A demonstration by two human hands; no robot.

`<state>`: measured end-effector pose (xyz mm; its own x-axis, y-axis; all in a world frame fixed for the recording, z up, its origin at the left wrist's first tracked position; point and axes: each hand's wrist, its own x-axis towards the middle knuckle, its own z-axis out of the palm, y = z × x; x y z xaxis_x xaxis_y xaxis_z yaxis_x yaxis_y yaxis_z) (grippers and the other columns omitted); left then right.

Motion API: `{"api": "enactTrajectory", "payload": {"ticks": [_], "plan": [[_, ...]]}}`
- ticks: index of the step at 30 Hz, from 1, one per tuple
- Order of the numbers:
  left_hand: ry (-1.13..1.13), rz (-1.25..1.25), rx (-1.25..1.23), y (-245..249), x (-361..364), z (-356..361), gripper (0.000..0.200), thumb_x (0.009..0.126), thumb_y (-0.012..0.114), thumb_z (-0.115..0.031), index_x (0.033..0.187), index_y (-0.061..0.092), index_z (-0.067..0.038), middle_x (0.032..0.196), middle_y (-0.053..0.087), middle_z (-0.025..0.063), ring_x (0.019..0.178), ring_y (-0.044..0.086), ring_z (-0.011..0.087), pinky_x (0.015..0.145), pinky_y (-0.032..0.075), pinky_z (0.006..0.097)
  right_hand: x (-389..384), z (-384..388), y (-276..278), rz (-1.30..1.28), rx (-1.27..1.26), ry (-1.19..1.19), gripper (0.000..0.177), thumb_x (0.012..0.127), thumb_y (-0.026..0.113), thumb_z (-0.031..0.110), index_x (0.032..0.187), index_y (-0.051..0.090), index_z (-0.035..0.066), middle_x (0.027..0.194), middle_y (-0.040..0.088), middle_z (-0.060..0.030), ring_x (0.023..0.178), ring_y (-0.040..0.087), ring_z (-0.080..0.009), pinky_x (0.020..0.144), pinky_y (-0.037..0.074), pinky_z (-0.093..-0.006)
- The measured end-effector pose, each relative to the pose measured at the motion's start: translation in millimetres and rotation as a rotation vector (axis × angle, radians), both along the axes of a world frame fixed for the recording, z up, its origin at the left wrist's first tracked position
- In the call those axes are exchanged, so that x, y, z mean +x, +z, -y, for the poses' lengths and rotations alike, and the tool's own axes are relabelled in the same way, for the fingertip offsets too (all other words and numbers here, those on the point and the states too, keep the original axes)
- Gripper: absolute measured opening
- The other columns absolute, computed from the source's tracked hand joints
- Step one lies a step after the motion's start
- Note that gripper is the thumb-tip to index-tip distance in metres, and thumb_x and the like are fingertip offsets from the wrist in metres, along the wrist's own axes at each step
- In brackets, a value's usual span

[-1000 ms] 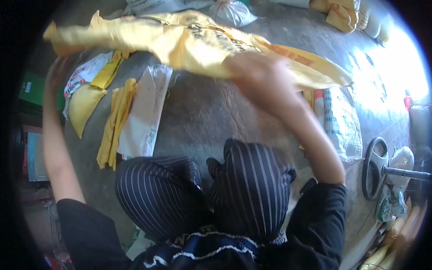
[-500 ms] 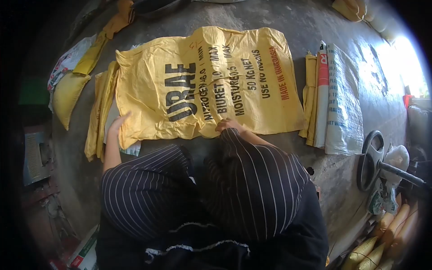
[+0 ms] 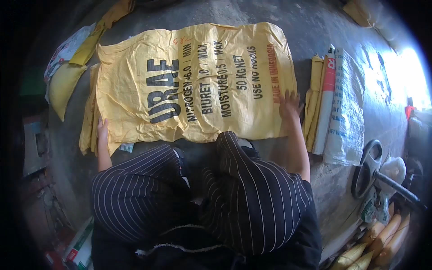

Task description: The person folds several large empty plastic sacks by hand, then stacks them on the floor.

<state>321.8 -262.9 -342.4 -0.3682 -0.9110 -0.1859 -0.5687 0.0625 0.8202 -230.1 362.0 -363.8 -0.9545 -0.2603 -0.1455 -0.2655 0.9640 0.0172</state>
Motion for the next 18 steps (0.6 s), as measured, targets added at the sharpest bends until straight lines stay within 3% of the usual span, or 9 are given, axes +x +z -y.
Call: {"api": "enactTrajectory", "payload": {"ticks": [1,3,8,10,11,13,14,16,18], "plan": [[0.049,0.2,-0.099,-6.9,1.4,0.0,0.04,0.092,0.054,-0.028,0.121,0.055,0.0,0.111,0.063,0.0089,0.098,0.057,0.0187,0.086,0.043,0.032,-4.5,-4.4,-8.7,0.272,0.095,-0.025,0.057,0.095,0.025,0.047,0.147,0.015,0.026,0.154,0.005,-0.004,0.142,0.003,-0.0289,0.108,0.009,-0.0601],[0.051,0.095,-0.129,-6.8,14.6,6.5,0.036,0.093,0.053,-0.028,0.114,0.06,0.0,0.103,0.065,0.0105,0.091,0.059,0.0192,0.082,0.044,0.0324,-14.2,-16.2,-23.6,0.233,0.108,-0.005,0.057,0.095,0.022,0.048,0.147,0.014,0.027,0.154,0.004,-0.0039,0.142,0.003,-0.0285,0.109,0.007,-0.0581],[0.123,0.3,-0.106,7.3,6.5,10.6,0.034,0.092,0.053,-0.026,0.114,0.06,0.0,0.1,0.065,0.0111,0.088,0.059,0.0186,0.081,0.044,0.0312,-40.2,-22.7,-39.7,0.234,0.104,-0.139,0.057,0.095,0.02,0.049,0.147,0.016,0.027,0.154,0.003,-0.0048,0.142,0.0,-0.0284,0.11,0.005,-0.0563],[0.152,0.31,-0.038,7.3,6.1,8.8,0.033,0.091,0.055,-0.023,0.115,0.06,0.0,0.101,0.065,0.0107,0.087,0.059,0.0176,0.08,0.044,0.0305,-43.0,-23.7,-35.7,0.125,0.137,-0.091,0.056,0.094,0.029,0.047,0.145,0.023,0.024,0.149,0.025,-0.0121,0.139,0.019,-0.0289,0.109,0.008,-0.0581],[0.15,0.309,-0.04,13.2,-5.5,-3.1,0.033,0.091,0.055,-0.023,0.115,0.06,0.0,0.101,0.065,0.0107,0.087,0.059,0.0176,0.08,0.044,0.0305,-46.9,-23.2,-29.8,0.124,0.134,-0.093,0.056,0.094,0.029,0.047,0.145,0.023,0.024,0.149,0.025,-0.0121,0.139,0.019,-0.0289,0.109,0.008,-0.0581],[0.212,0.502,-0.07,32.8,-24.2,-27.8,0.034,0.09,0.056,-0.02,0.116,0.059,0.001,0.102,0.065,0.0101,0.088,0.059,0.0163,0.08,0.044,0.0299,-52.0,-23.7,-13.6,0.2,-0.201,-0.13,0.055,0.09,0.047,0.032,0.142,0.03,0.02,0.131,0.05,-0.0158,0.127,0.041,-0.0288,0.107,0.014,-0.0561],[0.167,0.276,0.006,24.2,-14.2,-22.9,0.034,0.09,0.056,-0.016,0.119,0.056,0.002,0.106,0.064,0.009,0.092,0.058,0.0159,0.082,0.044,0.0287,-52.3,-25.6,-15.3,0.202,-0.203,-0.131,0.055,0.09,0.047,0.032,0.142,0.03,0.02,0.131,0.05,-0.0158,0.127,0.041,-0.0288,0.107,0.014,-0.0561],[0.147,0.189,0.009,13.6,-0.6,-16.7,0.036,0.09,0.056,-0.014,0.121,0.055,0.002,0.109,0.063,0.0083,0.095,0.058,0.0159,0.084,0.044,0.028,-55.1,-30.2,-21.5,0.038,-0.392,-0.179,0.06,0.08,0.063,0.019,0.135,0.041,0.012,0.112,0.062,-0.0156,0.109,0.056,-0.0298,0.102,0.029,-0.049],[0.117,0.051,0.076,19.1,1.1,-17.0,0.04,0.089,0.056,-0.011,0.126,0.051,0.001,0.117,0.059,0.0073,0.103,0.056,0.0154,0.088,0.042,0.0266,-70.7,-35.2,-30.4,-0.009,-0.447,-0.239,0.061,0.077,0.067,0.019,0.132,0.043,0.007,0.111,0.062,-0.0163,0.102,0.059,-0.028,0.094,0.037,-0.0432]]}}
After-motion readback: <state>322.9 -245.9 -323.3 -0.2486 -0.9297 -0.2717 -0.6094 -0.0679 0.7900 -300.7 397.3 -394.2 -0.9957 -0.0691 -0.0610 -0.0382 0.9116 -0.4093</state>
